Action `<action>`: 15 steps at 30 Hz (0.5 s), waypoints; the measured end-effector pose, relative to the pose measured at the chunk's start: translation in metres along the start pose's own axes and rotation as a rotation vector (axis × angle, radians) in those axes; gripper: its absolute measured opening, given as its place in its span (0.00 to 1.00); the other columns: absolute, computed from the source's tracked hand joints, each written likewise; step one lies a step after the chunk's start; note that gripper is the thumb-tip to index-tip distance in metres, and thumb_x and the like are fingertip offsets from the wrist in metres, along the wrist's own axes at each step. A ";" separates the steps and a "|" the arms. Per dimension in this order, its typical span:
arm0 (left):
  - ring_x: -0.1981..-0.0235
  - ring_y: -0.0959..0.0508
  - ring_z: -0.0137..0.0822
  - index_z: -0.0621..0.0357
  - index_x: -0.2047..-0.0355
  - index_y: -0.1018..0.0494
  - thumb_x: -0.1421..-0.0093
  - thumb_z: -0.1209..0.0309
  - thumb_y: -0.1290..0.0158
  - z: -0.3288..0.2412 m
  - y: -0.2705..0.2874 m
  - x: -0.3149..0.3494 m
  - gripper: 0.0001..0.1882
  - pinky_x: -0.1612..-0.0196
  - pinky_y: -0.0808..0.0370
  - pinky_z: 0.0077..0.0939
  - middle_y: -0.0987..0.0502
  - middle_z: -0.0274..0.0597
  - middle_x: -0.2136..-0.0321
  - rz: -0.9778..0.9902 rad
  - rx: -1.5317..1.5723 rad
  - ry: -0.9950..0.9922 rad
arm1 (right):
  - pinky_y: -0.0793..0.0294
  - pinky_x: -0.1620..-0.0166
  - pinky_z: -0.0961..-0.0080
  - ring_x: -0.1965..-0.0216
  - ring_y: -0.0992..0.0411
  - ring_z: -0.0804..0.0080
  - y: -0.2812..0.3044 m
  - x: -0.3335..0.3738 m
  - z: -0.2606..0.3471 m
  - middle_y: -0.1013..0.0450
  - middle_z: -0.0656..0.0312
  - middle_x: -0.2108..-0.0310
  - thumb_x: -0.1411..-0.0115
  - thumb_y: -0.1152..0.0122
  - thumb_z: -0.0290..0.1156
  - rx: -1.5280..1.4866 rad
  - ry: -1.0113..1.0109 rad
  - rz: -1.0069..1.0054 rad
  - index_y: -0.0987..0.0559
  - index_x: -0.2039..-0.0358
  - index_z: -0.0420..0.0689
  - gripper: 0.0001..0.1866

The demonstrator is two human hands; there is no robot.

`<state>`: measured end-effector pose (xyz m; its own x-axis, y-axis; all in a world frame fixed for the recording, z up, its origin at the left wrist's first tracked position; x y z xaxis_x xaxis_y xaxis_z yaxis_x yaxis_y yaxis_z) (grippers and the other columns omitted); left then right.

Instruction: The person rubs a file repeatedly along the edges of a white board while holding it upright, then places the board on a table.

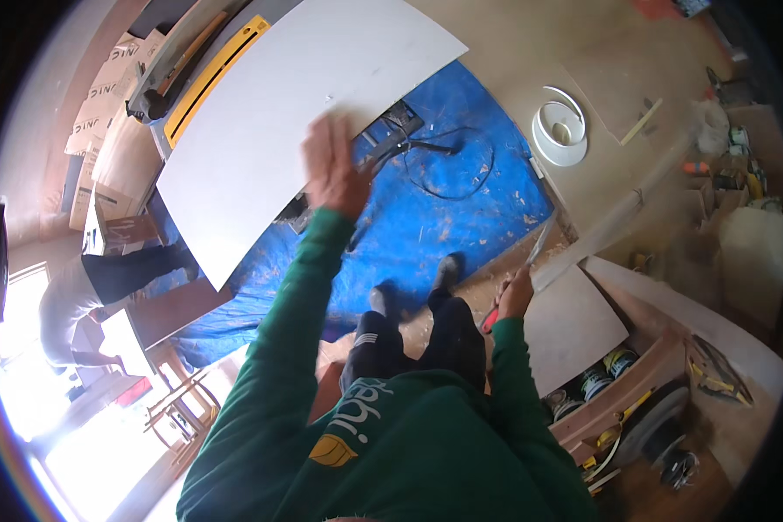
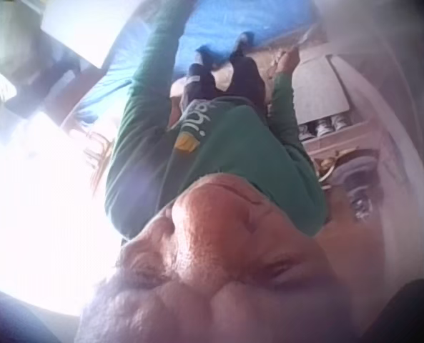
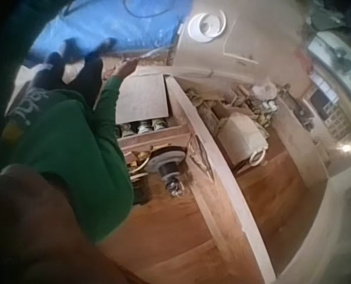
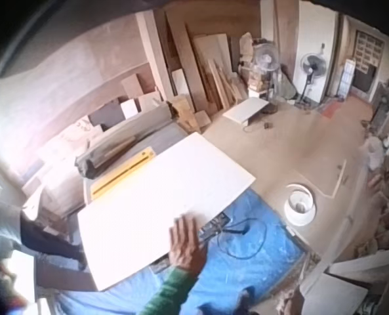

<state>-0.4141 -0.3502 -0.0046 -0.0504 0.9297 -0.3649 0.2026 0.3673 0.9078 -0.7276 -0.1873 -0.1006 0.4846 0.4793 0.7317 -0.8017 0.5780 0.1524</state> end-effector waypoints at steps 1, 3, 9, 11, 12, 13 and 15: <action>0.32 0.49 0.55 0.58 0.34 0.47 0.52 0.59 0.34 -0.023 -0.020 -0.022 0.49 0.31 0.52 0.49 0.47 0.57 0.34 0.000 0.024 -0.028 | 0.47 0.90 0.75 0.94 0.48 0.76 0.002 0.000 -0.016 0.43 0.67 0.90 0.33 0.60 0.54 0.009 0.003 0.009 0.36 0.76 0.50 0.23; 0.33 0.45 0.54 0.60 0.36 0.44 0.52 0.56 0.35 -0.072 -0.037 -0.049 0.47 0.33 0.48 0.48 0.44 0.56 0.35 0.000 0.095 -0.072 | 0.45 0.88 0.75 0.92 0.46 0.77 -0.006 0.006 -0.032 0.43 0.68 0.89 0.32 0.60 0.54 0.044 0.039 0.070 0.36 0.76 0.50 0.23; 0.60 0.18 0.43 0.56 0.54 0.22 0.48 0.67 0.34 -0.111 0.026 -0.085 0.21 0.55 0.22 0.30 0.19 0.49 0.60 0.389 0.923 -0.365 | 0.39 0.78 0.74 0.83 0.38 0.75 -0.067 -0.006 -0.058 0.37 0.68 0.84 0.30 0.56 0.50 0.301 0.823 0.249 0.33 0.75 0.47 0.22; 0.63 0.17 0.44 0.56 0.56 0.21 0.46 0.66 0.35 -0.039 0.022 -0.111 0.18 0.59 0.22 0.30 0.18 0.47 0.63 0.087 0.676 -0.342 | 0.38 0.77 0.68 0.82 0.35 0.69 -0.110 0.008 -0.054 0.35 0.64 0.84 0.30 0.56 0.47 0.487 0.942 0.322 0.31 0.74 0.44 0.21; 0.56 0.20 0.49 0.53 0.51 0.24 0.48 0.56 0.35 0.026 0.015 -0.135 0.26 0.53 0.24 0.35 0.21 0.50 0.57 0.141 0.548 -0.277 | 0.37 0.78 0.60 0.83 0.32 0.50 -0.140 0.031 -0.042 0.35 0.52 0.83 0.31 0.54 0.38 0.426 0.910 0.486 0.29 0.72 0.44 0.15; 0.50 0.24 0.50 0.50 0.47 0.27 0.47 0.51 0.38 0.077 0.012 -0.153 0.30 0.47 0.28 0.38 0.24 0.51 0.51 0.082 0.386 -0.283 | 0.36 0.78 0.59 0.83 0.33 0.49 -0.167 0.040 -0.036 0.36 0.52 0.84 0.32 0.52 0.37 0.358 0.985 0.541 0.30 0.72 0.43 0.13; 0.40 0.32 0.51 0.47 0.41 0.32 0.44 0.42 0.45 0.107 -0.008 -0.158 0.36 0.38 0.38 0.44 0.31 0.51 0.43 0.039 0.103 -0.284 | 0.36 0.78 0.60 0.83 0.33 0.49 -0.208 0.036 -0.040 0.36 0.51 0.84 0.33 0.49 0.34 0.306 1.049 0.623 0.30 0.73 0.43 0.11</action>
<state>-0.3027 -0.5036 0.0235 0.2319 0.8925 -0.3870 0.2982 0.3134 0.9016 -0.5291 -0.2641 -0.1322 -0.0726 0.9897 -0.1233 -0.9740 -0.0437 0.2221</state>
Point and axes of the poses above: each hand's wrist, its own x-axis away from the middle knuckle, its own y-axis out of the back of the hand, z = x × y, the point moved 1 cm from there along -x, towards the middle knuckle
